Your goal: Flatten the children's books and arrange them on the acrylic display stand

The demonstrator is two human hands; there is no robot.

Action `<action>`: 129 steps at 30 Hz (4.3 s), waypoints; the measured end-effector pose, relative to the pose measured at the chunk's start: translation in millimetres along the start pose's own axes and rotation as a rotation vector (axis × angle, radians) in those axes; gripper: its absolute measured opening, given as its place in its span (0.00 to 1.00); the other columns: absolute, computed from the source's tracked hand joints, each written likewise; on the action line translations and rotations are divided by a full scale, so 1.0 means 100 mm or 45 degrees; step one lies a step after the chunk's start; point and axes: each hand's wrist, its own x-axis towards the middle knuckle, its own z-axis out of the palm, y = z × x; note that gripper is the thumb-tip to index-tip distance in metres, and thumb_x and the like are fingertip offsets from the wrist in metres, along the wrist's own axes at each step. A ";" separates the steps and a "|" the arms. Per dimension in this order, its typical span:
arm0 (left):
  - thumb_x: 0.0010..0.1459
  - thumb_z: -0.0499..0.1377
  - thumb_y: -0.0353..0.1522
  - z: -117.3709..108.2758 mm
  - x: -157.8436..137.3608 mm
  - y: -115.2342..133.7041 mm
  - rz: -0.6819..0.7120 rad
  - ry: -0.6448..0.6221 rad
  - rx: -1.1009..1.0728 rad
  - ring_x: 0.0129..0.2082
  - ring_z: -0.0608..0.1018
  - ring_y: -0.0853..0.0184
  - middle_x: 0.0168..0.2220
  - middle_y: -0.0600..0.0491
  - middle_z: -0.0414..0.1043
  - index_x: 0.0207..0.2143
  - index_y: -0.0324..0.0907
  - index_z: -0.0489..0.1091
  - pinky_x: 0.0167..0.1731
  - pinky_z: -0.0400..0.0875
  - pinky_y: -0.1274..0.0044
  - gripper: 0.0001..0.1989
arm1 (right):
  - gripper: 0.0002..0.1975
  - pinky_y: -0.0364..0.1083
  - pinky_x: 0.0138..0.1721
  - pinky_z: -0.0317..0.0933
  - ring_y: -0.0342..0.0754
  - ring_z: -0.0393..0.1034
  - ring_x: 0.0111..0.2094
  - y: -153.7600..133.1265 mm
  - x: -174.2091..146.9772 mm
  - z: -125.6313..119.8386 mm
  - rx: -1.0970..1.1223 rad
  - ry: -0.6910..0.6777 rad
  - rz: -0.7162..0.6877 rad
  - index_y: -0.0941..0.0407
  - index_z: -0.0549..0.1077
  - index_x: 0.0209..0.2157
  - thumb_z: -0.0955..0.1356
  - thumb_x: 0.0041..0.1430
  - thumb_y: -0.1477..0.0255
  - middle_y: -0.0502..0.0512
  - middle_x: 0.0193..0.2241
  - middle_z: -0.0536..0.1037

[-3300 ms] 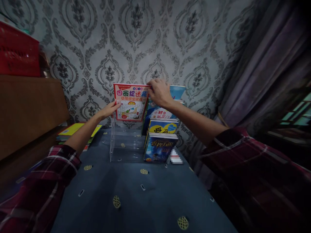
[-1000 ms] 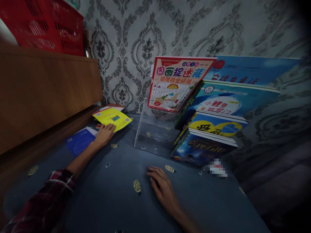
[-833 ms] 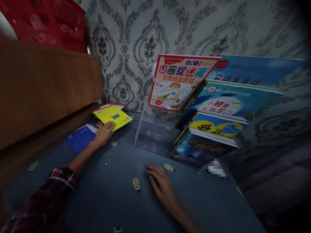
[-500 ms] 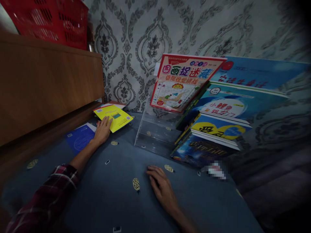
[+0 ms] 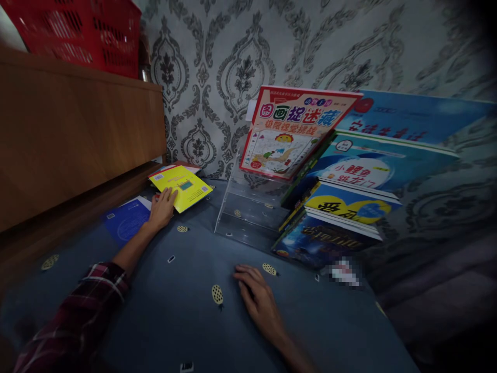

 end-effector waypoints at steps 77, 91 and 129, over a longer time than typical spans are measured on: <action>0.70 0.40 0.52 -0.28 -0.64 -0.52 -0.466 -0.584 0.152 0.74 0.48 0.44 0.74 0.35 0.42 0.73 0.37 0.48 0.66 0.49 0.47 0.39 | 0.07 0.49 0.56 0.73 0.55 0.78 0.52 -0.57 2.08 0.96 2.260 0.030 0.787 0.62 0.77 0.40 0.71 0.58 0.80 0.62 0.44 0.83; 0.68 0.44 0.54 -0.18 -0.96 -0.38 -0.470 -0.305 0.168 0.71 0.54 0.35 0.72 0.27 0.48 0.70 0.34 0.55 0.62 0.57 0.46 0.41 | 0.05 0.53 0.56 0.73 0.56 0.76 0.55 -0.54 2.11 0.92 2.255 0.046 0.760 0.60 0.77 0.38 0.69 0.61 0.78 0.61 0.45 0.82; 0.62 0.49 0.25 -0.67 -0.62 -0.19 0.197 -0.473 0.133 0.62 0.74 0.57 0.61 0.45 0.73 0.61 0.46 0.70 0.63 0.61 0.60 0.27 | 0.14 0.53 0.49 0.74 0.50 0.80 0.40 -0.63 1.40 1.17 2.092 -0.092 0.865 0.58 0.77 0.37 0.79 0.48 0.75 0.55 0.37 0.84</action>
